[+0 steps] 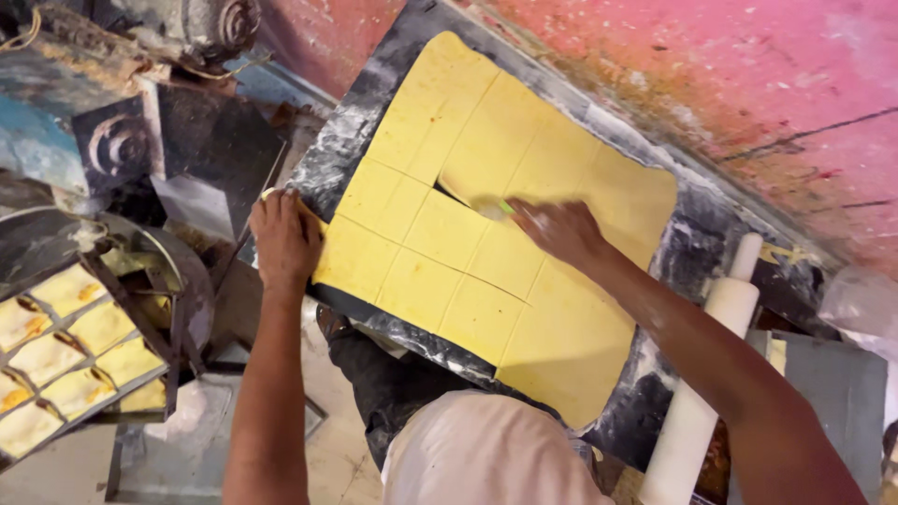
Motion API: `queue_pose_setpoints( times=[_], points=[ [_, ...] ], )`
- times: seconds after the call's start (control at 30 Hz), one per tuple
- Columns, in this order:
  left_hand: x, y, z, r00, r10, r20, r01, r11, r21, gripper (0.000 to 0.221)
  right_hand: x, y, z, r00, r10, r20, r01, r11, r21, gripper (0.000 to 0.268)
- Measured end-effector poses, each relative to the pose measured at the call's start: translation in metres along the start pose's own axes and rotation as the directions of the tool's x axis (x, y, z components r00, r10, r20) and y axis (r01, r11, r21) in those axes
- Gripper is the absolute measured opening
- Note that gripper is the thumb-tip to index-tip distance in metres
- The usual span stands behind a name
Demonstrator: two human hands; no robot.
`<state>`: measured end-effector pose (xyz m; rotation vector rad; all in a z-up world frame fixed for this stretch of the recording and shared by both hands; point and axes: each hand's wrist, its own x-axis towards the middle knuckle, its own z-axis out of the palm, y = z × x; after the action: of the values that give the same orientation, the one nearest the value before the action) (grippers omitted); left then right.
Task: The person cuts a sheet of dough into squares using a hand tool, places a portion of savory filling onto each square by hand, and then folds the dough over the filling to create stuffed pastries.
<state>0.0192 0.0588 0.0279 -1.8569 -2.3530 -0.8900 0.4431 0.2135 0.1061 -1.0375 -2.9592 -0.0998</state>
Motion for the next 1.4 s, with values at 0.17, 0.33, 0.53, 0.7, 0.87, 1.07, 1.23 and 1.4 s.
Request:
queue_pose_setpoints(
  times=[0.17,0.33,0.53,0.7,0.87,1.07,1.23,1.4],
  points=[
    [-0.006,0.006,-0.005,0.999,-0.022,0.026,0.022,1.000,-0.005,0.043,-0.107,0.033,-0.020,0.991,-0.021,-0.135,0.023,1.000,0.011,0.043],
    [0.004,0.007,-0.004,0.999,-0.016,0.038,0.015,1.000,0.014,0.044,-0.126,0.033,-0.034,0.989,0.118,-0.091,-0.112,0.991,0.071,0.039],
    [-0.007,-0.002,-0.001,0.999,0.003,0.051,-0.002,1.000,-0.021,0.044,0.047,0.026,-0.006,0.963,0.165,-0.213,-0.121,0.971,0.206,0.039],
    [-0.004,0.001,0.002,0.998,-0.031,0.048,0.034,0.997,-0.067,0.042,0.210,0.004,0.025,0.981,-0.015,-0.192,0.010,1.000,-0.025,0.039],
    [0.000,-0.003,0.002,1.000,-0.005,-0.002,0.005,1.000,-0.025,0.043,0.259,0.001,0.039,0.979,-0.088,-0.182,0.071,0.993,-0.097,0.033],
    [0.000,0.002,0.003,0.999,-0.031,0.017,0.032,0.997,-0.066,0.042,0.150,0.062,0.029,0.980,-0.094,-0.176,0.099,0.995,0.023,0.028],
    [0.001,0.002,-0.004,1.000,-0.005,0.021,0.006,0.999,-0.044,0.042,0.002,0.102,0.001,0.987,0.020,-0.157,-0.023,1.000,-0.016,0.032],
    [0.000,0.006,-0.004,0.999,-0.003,0.048,0.003,1.000,0.016,0.044,-0.082,0.122,-0.019,0.987,0.149,-0.053,-0.149,0.989,0.002,0.037]
  ],
)
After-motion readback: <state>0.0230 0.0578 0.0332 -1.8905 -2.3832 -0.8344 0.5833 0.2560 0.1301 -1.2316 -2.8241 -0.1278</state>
